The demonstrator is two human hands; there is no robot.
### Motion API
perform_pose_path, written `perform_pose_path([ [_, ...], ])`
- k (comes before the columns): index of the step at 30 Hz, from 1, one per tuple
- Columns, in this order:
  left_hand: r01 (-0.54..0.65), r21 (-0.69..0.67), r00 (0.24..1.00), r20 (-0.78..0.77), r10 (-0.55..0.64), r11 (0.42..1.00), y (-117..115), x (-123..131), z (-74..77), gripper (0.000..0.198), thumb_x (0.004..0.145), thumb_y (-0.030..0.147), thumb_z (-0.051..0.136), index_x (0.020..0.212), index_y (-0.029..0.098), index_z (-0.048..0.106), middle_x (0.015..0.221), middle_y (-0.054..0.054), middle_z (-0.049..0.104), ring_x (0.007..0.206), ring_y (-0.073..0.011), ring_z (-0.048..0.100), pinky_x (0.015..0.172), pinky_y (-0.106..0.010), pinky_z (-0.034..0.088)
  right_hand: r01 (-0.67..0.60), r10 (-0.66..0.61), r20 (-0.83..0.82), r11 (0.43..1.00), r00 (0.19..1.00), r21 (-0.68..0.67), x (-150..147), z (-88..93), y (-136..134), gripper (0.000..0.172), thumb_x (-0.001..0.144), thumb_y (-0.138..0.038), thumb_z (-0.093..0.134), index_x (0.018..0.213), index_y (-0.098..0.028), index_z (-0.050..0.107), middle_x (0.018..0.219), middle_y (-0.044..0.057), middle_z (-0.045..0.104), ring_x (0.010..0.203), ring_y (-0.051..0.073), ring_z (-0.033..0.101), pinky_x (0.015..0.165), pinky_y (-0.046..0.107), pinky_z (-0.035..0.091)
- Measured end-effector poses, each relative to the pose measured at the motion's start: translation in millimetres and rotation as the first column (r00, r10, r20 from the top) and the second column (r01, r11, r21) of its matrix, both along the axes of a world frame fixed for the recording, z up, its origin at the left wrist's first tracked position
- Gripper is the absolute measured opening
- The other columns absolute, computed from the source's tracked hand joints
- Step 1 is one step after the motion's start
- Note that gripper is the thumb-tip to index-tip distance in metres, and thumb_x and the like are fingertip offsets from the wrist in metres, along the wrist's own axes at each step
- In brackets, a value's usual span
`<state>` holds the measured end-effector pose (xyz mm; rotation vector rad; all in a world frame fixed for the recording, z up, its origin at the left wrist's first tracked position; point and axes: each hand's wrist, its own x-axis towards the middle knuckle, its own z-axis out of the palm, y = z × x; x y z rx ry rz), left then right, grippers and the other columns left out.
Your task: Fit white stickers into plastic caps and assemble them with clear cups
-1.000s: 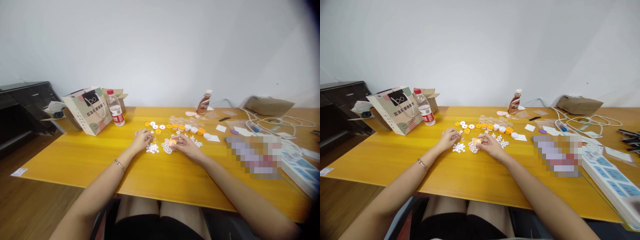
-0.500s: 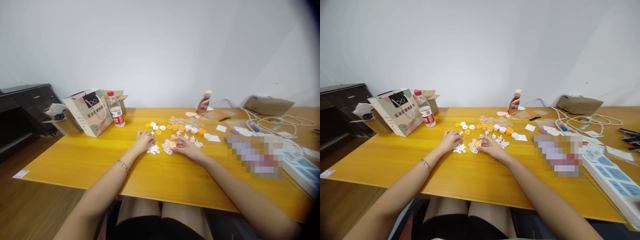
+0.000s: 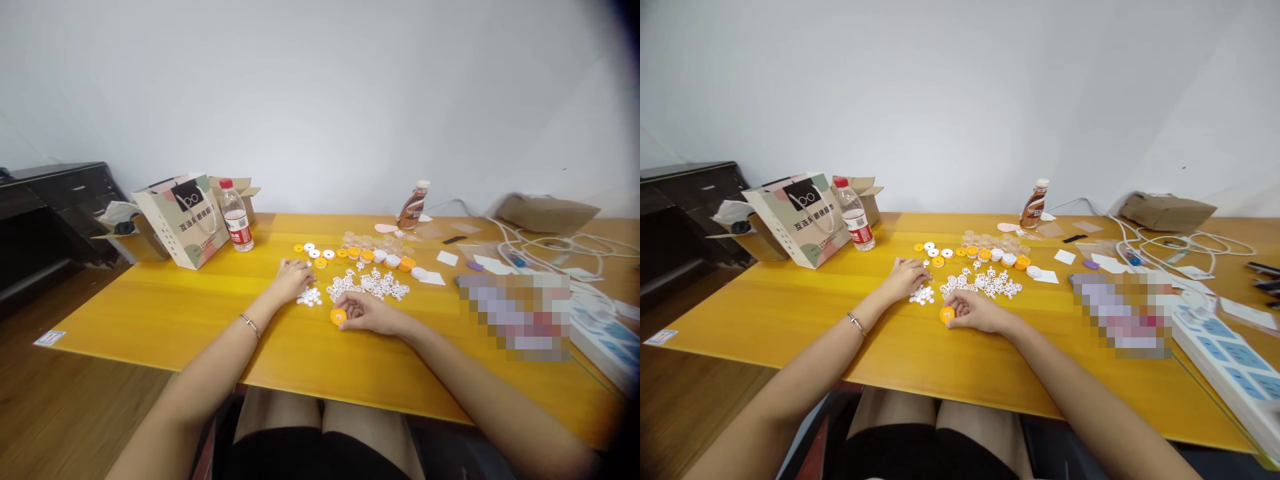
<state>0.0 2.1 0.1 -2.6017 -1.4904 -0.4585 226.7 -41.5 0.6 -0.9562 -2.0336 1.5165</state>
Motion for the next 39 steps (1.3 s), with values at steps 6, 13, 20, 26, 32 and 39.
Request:
perform_pose_path([
  [6,-0.01,0.06,1.0,0.03,0.009,0.998,-4.1,2.0,3.9,0.016,0.083,0.026,0.045,0.081,0.019,0.059,0.087,-0.005,0.061,0.091,-0.0194,0.048,0.081,-0.037,0.023,-0.015,0.012,0.039,0.996,0.999,0.088,-3.6,-0.9,-2.1,0.038,0.059,-0.037,0.072,0.087,-0.019,0.054,0.064,-0.005,0.048,0.059,0.009,0.043,0.055,0.023,0.036],
  [13,0.187,-0.03,0.958,0.227,-0.176,0.982,-36.8,18.4,14.4,0.009,0.078,0.026,0.052,0.078,0.019,0.058,0.084,-0.001,0.062,0.086,-0.0159,0.051,0.081,-0.032,0.027,-0.028,0.011,0.077,0.975,0.997,0.223,-3.7,-1.2,-1.4,0.034,0.063,-0.039,0.069,0.086,-0.02,0.054,0.062,-0.005,0.043,0.057,0.01,0.041,0.051,0.022,0.032],
  [20,0.388,-0.152,0.912,0.207,-0.355,0.909,-52.3,30.9,11.7,0.013,0.08,0.03,0.051,0.08,0.02,0.059,0.087,-0.001,0.062,0.088,-0.0153,0.051,0.084,-0.031,0.025,-0.056,0.017,0.125,0.949,0.992,0.312,-2.9,-0.9,2.2,0.027,0.064,-0.037,0.068,0.077,-0.019,0.053,0.061,-0.005,0.043,0.056,0.01,0.039,0.052,0.022,0.031],
  [26,0.399,-0.179,0.913,0.172,-0.37,0.9,-52.6,27.1,13.5,0.016,0.083,0.031,0.048,0.083,0.02,0.06,0.089,-0.001,0.062,0.089,-0.0152,0.05,0.085,-0.03,0.024,-0.062,0.03,0.117,0.958,0.993,0.279,-2.0,-4.0,4.0,0.03,0.064,-0.039,0.068,0.082,-0.019,0.055,0.06,-0.006,0.044,0.055,0.01,0.04,0.052,0.022,0.031],
  [32,0.411,-0.147,0.91,0.12,-0.396,0.9,-56.4,26.4,17.9,0.018,0.084,0.032,0.047,0.083,0.021,0.061,0.09,-0.002,0.062,0.091,-0.0153,0.05,0.086,-0.031,0.022,-0.041,0.027,0.067,0.978,0.997,0.205,-0.3,-6.3,5.0,0.032,0.063,-0.039,0.069,0.083,-0.019,0.054,0.06,-0.006,0.044,0.056,0.01,0.042,0.052,0.022,0.033],
  [39,0.426,-0.1,0.902,0.12,-0.414,0.899,-55.3,27.0,15.4,0.019,0.084,0.033,0.047,0.084,0.022,0.062,0.091,-0.001,0.062,0.092,-0.0145,0.049,0.09,-0.032,0.021,-0.055,0.034,0.095,0.974,0.995,0.222,-0.1,-0.1,3.4,0.031,0.062,-0.039,0.069,0.079,-0.019,0.053,0.062,-0.005,0.045,0.058,0.01,0.043,0.054,0.023,0.035],
])
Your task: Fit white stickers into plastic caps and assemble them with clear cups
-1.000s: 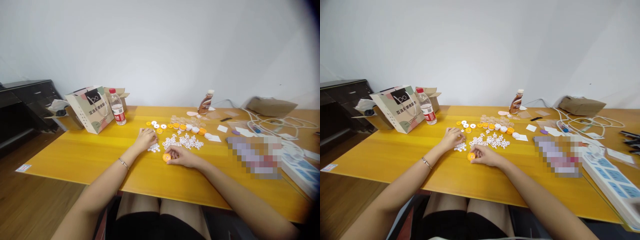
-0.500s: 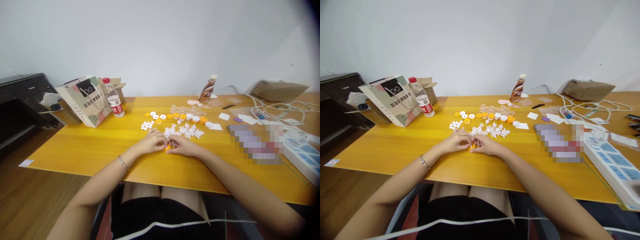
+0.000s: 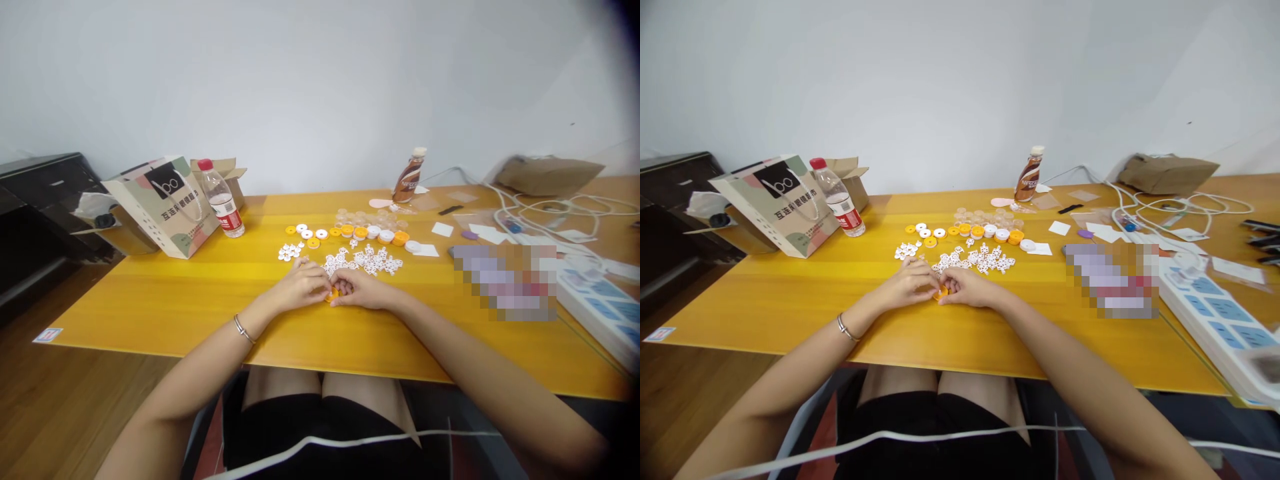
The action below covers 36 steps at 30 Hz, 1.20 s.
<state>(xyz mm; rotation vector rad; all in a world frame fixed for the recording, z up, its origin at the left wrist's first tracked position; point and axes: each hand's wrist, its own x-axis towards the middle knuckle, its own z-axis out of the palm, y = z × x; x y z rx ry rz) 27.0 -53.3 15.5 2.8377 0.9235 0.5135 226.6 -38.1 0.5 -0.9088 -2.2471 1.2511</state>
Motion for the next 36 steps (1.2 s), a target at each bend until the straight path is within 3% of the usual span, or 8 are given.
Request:
perform_pose_path([
  [12,0.046,-0.049,0.999,-0.009,-0.046,0.998,1.4,0.0,0.6,0.018,0.084,0.032,0.048,0.087,0.024,0.064,0.089,-0.002,0.063,0.092,-0.0151,0.051,0.089,-0.032,0.024,-0.027,0.027,-0.005,0.999,1.0,0.021,2.4,-1.3,1.2,0.031,0.063,-0.04,0.069,0.081,-0.02,0.054,0.064,-0.004,0.047,0.06,0.01,0.045,0.054,0.022,0.037],
  [20,0.137,-0.047,0.99,-0.027,-0.138,0.989,-2.0,-4.4,6.4,0.019,0.085,0.027,0.046,0.095,0.024,0.062,0.096,-0.004,0.061,0.093,-0.0159,0.052,0.083,-0.029,0.035,0.035,-0.034,-0.015,0.998,0.999,0.054,1.0,-3.6,-1.0,0.032,0.062,-0.039,0.07,0.082,-0.02,0.055,0.063,-0.004,0.047,0.058,0.01,0.046,0.053,0.023,0.039],
  [24,0.115,-0.057,0.992,-0.038,-0.118,0.992,-9.3,-6.8,6.7,0.022,0.085,0.025,0.044,0.1,0.022,0.061,0.101,-0.005,0.059,0.095,-0.0164,0.05,0.085,-0.03,0.037,0.064,-0.056,-0.056,0.984,0.997,0.167,3.3,-12.5,-4.3,0.026,0.068,-0.037,0.066,0.087,-0.02,0.06,0.077,0.001,0.051,0.063,0.011,0.048,0.058,0.025,0.043],
  [28,0.072,-0.082,0.997,0.01,-0.071,0.994,-16.4,-10.5,2.4,0.027,0.084,0.026,0.045,0.108,0.024,0.057,0.107,-0.005,0.057,0.1,-0.0177,0.048,0.088,-0.032,0.036,0.064,-0.036,-0.105,0.958,0.994,0.279,7.0,-16.1,-13.7,0.029,0.075,-0.034,0.059,0.102,-0.024,0.06,0.097,0.006,0.055,0.08,0.016,0.053,0.072,0.031,0.047],
  [31,0.054,-0.09,0.998,0.027,-0.051,0.994,-19.4,-10.4,0.5,0.03,0.084,0.028,0.046,0.112,0.025,0.056,0.109,-0.005,0.056,0.102,-0.0186,0.048,0.089,-0.034,0.035,0.104,-0.069,-0.121,0.946,0.99,0.308,8.2,-16.6,-19.3,0.031,0.076,-0.034,0.058,0.105,-0.023,0.058,0.093,0.006,0.06,0.079,0.017,0.056,0.074,0.032,0.048],
  [36,0.047,-0.102,0.999,0.013,-0.046,0.994,-21.7,-9.8,3.0,0.031,0.085,0.028,0.044,0.113,0.026,0.055,0.106,-0.003,0.06,0.1,-0.0173,0.05,0.091,-0.034,0.031,0.139,-0.101,-0.121,0.922,0.987,0.361,6.6,-19.5,-21.0,0.02,0.079,-0.033,0.055,0.093,-0.021,0.062,0.087,0.006,0.064,0.074,0.016,0.059,0.07,0.031,0.049],
])
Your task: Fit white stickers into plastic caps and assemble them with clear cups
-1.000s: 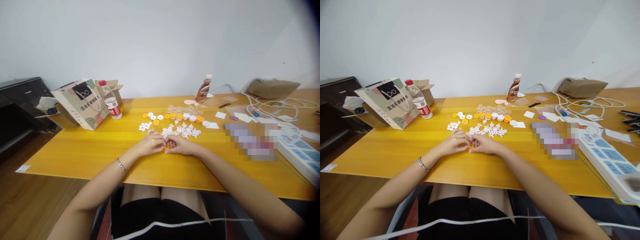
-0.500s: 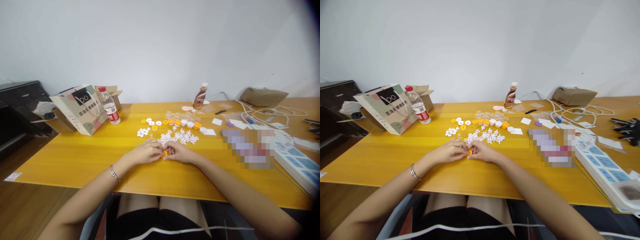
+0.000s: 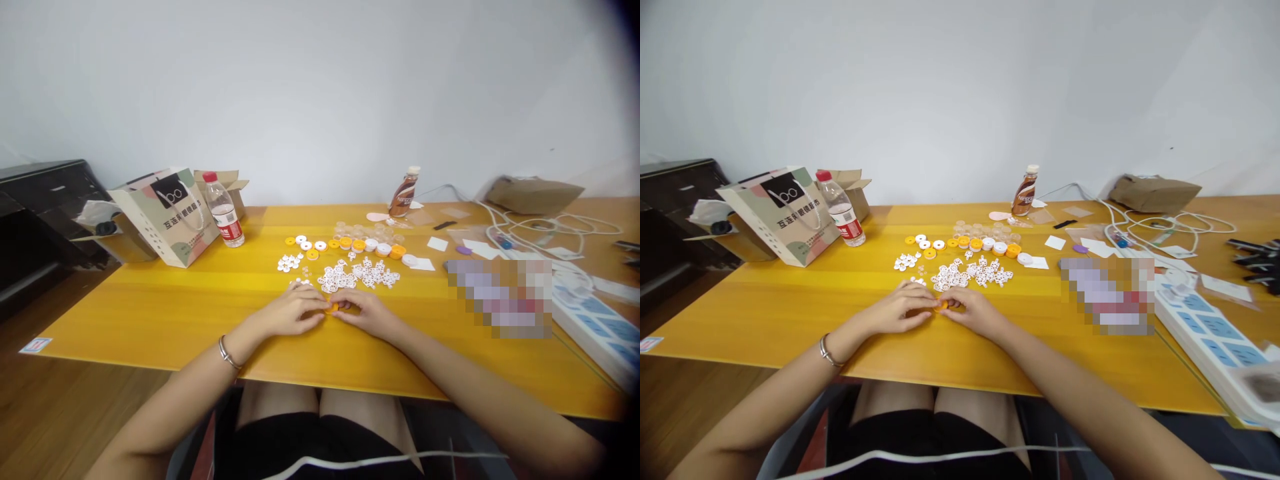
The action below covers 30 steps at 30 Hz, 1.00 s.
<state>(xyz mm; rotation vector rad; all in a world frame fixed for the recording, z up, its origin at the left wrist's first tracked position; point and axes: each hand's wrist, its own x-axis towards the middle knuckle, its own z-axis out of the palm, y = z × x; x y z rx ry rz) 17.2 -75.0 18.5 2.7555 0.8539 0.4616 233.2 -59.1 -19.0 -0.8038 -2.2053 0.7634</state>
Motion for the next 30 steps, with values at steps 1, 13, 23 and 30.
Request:
perform_pose_path([
  [1,-0.001,0.005,1.0,0.0,0.001,1.0,-0.2,-0.4,0.8,0.031,0.085,0.028,0.043,0.114,0.026,0.054,0.106,-0.003,0.06,0.1,-0.017,0.05,0.091,-0.034,0.03,-0.003,0.003,-0.007,1.0,1.0,0.021,-0.3,-0.5,0.0,0.02,0.079,-0.032,0.055,0.093,-0.021,0.062,0.088,0.006,0.065,0.076,0.016,0.059,0.071,0.031,0.05],
  [13,0.004,0.053,1.0,-0.012,-0.004,0.999,2.3,-2.3,-1.0,0.028,0.086,0.028,0.042,0.109,0.024,0.057,0.104,-0.003,0.062,0.098,-0.0167,0.051,0.091,-0.035,0.026,-0.016,0.018,-0.005,0.973,1.0,0.232,-0.8,-3.2,1.1,0.014,0.079,-0.027,0.057,0.089,-0.02,0.065,0.093,0.008,0.067,0.088,0.018,0.062,0.079,0.034,0.051],
  [23,-0.006,0.085,1.0,-0.027,0.009,0.996,0.8,-3.4,0.7,0.028,0.086,0.028,0.041,0.108,0.023,0.057,0.104,-0.004,0.062,0.098,-0.0165,0.052,0.093,-0.035,0.025,-0.022,0.015,0.029,0.967,0.999,0.254,-0.7,1.7,-1.4,0.013,0.08,-0.025,0.055,0.088,-0.02,0.064,0.093,0.008,0.067,0.087,0.017,0.062,0.079,0.033,0.051],
  [30,0.014,0.11,0.999,-0.033,-0.011,0.994,1.1,-2.4,-1.9,0.028,0.087,0.028,0.04,0.108,0.023,0.058,0.104,-0.004,0.062,0.098,-0.0171,0.052,0.093,-0.036,0.025,-0.031,0.019,0.048,0.962,0.999,0.273,-1.4,0.3,-1.1,0.013,0.082,-0.025,0.053,0.089,-0.021,0.063,0.092,0.007,0.067,0.087,0.018,0.062,0.079,0.034,0.051],
])
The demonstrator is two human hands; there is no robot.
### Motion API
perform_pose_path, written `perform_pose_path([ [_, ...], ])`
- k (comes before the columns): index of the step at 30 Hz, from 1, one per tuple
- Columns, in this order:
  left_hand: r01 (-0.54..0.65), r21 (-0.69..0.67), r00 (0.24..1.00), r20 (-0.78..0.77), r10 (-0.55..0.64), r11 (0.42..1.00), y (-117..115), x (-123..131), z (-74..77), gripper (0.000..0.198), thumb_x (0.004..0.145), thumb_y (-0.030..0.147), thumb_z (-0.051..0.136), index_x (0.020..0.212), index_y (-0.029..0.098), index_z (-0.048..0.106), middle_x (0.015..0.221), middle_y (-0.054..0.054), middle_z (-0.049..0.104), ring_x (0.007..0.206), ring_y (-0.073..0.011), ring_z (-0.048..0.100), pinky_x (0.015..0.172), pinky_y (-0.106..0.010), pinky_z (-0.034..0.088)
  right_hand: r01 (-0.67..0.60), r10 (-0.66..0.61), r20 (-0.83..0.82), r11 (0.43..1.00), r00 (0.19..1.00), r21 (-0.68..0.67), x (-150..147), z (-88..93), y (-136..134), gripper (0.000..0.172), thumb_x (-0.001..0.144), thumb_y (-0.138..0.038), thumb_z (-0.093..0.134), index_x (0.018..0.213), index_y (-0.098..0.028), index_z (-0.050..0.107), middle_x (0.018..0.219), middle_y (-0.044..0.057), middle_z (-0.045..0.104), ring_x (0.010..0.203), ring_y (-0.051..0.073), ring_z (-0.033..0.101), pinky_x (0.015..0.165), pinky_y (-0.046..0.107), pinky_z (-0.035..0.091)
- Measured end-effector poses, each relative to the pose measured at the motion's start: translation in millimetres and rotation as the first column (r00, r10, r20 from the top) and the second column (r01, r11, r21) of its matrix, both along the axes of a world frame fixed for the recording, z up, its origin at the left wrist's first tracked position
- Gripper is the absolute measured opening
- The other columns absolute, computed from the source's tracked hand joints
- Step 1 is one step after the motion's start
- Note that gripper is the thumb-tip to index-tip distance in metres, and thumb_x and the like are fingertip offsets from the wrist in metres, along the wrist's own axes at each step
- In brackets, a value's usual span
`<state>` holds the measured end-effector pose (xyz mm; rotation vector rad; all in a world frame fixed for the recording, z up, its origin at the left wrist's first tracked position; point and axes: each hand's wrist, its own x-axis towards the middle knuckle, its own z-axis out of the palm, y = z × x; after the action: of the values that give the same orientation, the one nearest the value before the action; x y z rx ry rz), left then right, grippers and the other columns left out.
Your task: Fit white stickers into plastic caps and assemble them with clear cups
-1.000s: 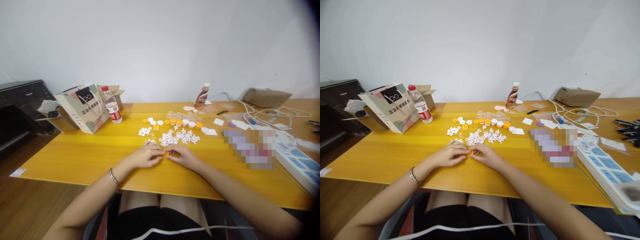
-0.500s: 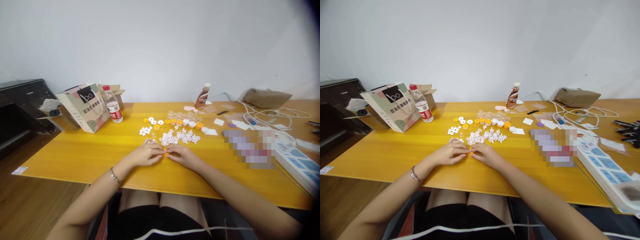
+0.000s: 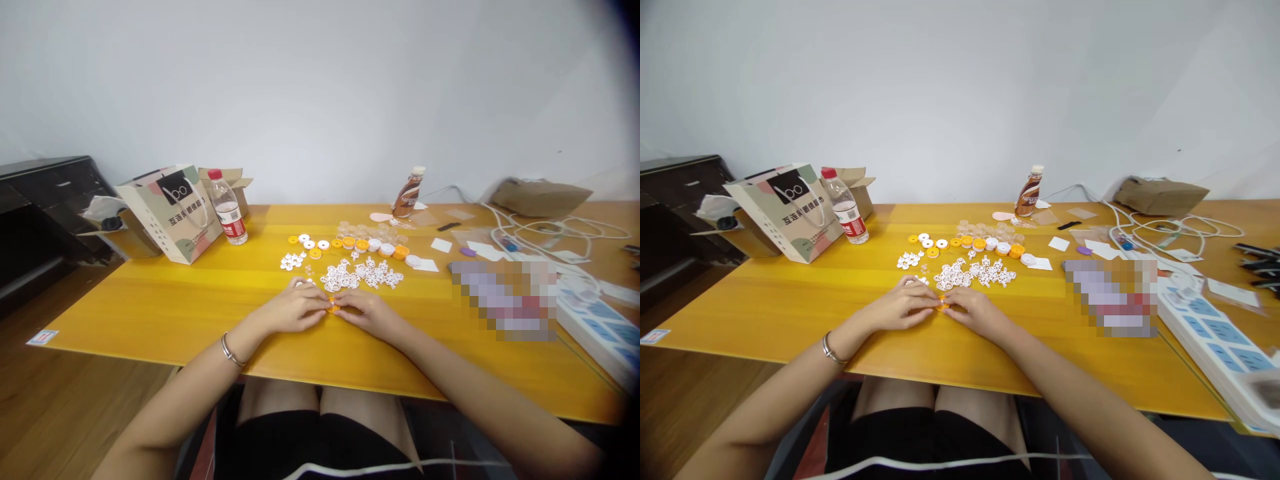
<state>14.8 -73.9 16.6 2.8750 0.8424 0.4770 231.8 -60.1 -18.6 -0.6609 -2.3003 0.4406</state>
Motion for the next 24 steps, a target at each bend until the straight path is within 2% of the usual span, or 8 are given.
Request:
perform_pose_path([
  [13,0.006,0.022,1.0,-0.017,-0.006,1.0,-0.8,0.4,1.4,0.03,0.087,0.026,0.04,0.113,0.023,0.054,0.102,-0.004,0.062,0.098,-0.0175,0.051,0.092,-0.036,0.025,-0.022,0.022,0.068,1.0,0.997,-0.001,0.9,2.9,-1.2,0.015,0.084,-0.023,0.049,0.093,-0.02,0.061,0.093,0.007,0.064,0.09,0.017,0.059,0.081,0.034,0.049],
  [24,0.005,0.024,1.0,-0.015,-0.004,1.0,-0.9,0.8,1.2,0.028,0.087,0.027,0.039,0.109,0.023,0.057,0.102,-0.004,0.061,0.098,-0.0171,0.051,0.094,-0.037,0.025,-0.019,0.02,0.053,0.999,0.998,-0.026,0.3,4.1,-2.3,0.014,0.084,-0.025,0.049,0.09,-0.021,0.061,0.091,0.007,0.063,0.086,0.018,0.059,0.077,0.034,0.049],
])
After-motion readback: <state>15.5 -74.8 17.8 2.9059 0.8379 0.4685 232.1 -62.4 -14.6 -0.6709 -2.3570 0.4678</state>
